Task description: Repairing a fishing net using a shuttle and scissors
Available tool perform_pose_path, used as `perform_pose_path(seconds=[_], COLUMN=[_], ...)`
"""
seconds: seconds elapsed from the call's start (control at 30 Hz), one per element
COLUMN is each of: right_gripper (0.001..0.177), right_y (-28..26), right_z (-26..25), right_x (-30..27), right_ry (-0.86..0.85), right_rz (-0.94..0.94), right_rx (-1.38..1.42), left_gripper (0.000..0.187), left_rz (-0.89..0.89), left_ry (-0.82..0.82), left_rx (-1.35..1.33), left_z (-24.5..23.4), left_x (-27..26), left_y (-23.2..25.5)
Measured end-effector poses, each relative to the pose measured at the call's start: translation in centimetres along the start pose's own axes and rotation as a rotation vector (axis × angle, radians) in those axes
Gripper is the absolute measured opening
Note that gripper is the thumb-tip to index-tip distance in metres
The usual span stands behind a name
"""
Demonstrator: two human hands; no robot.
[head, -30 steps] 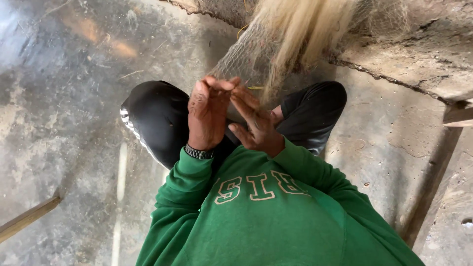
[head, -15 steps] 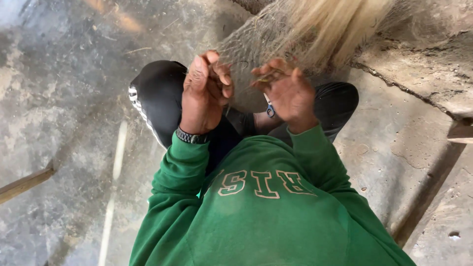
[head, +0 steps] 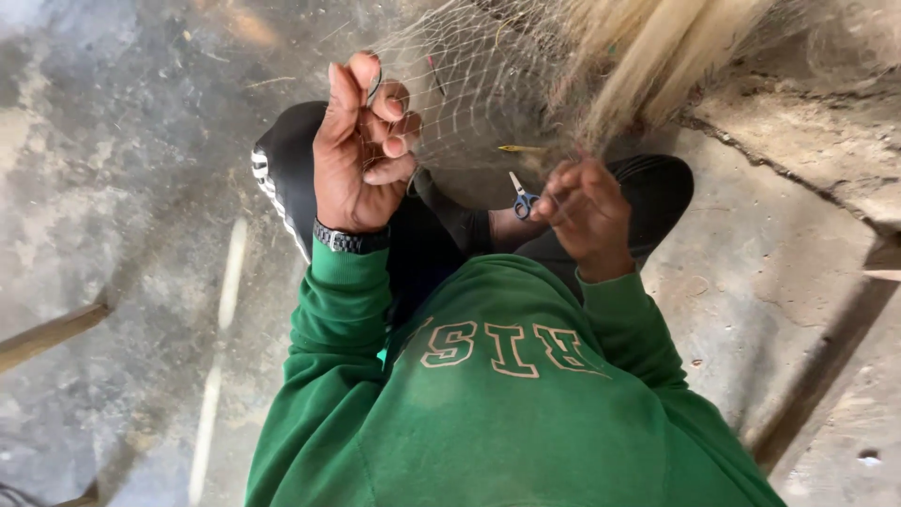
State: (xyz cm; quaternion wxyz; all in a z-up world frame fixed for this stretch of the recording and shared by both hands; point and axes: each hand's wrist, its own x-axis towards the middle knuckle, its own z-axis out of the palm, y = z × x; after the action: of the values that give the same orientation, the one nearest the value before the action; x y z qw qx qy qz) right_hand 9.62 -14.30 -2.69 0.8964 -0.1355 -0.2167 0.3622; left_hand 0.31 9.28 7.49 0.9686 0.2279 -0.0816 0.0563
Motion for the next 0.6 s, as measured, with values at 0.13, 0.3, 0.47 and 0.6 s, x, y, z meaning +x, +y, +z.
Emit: perform_pose_path(seconds=[0.13, 0.3, 0.47, 0.6], right_gripper=[0.019, 0.016, 0.021, 0.027], right_y=[1.9, 0.5, -4.6, -7.6], right_z=[-0.7, -1.0, 1.2, 1.4], right_x=[0.4, 0.7, 0.1, -0.6], right_ry=[0.379, 0.486, 0.338, -0.163], right_rz=[0.024, -0.065, -0.297, -0.404], right_rx=[-0.098, -0.235, -0.069, -0.056], left_gripper=[0.032, 0.034, 0.033, 0.026], left_rz=[-0.021, -0.035, -0.032, 0.146], left_ry=[-0.028, -0.010, -0.086, 0.073], left_rx=[-0.071, 0.028, -0.100, 0.145], left_z=[-0.2, -0.4, -0.9, 1.1], left_x=[-0.3, -0.8, -1.1, -0.5], left_y=[0.5, 0.9, 1.0, -1.4])
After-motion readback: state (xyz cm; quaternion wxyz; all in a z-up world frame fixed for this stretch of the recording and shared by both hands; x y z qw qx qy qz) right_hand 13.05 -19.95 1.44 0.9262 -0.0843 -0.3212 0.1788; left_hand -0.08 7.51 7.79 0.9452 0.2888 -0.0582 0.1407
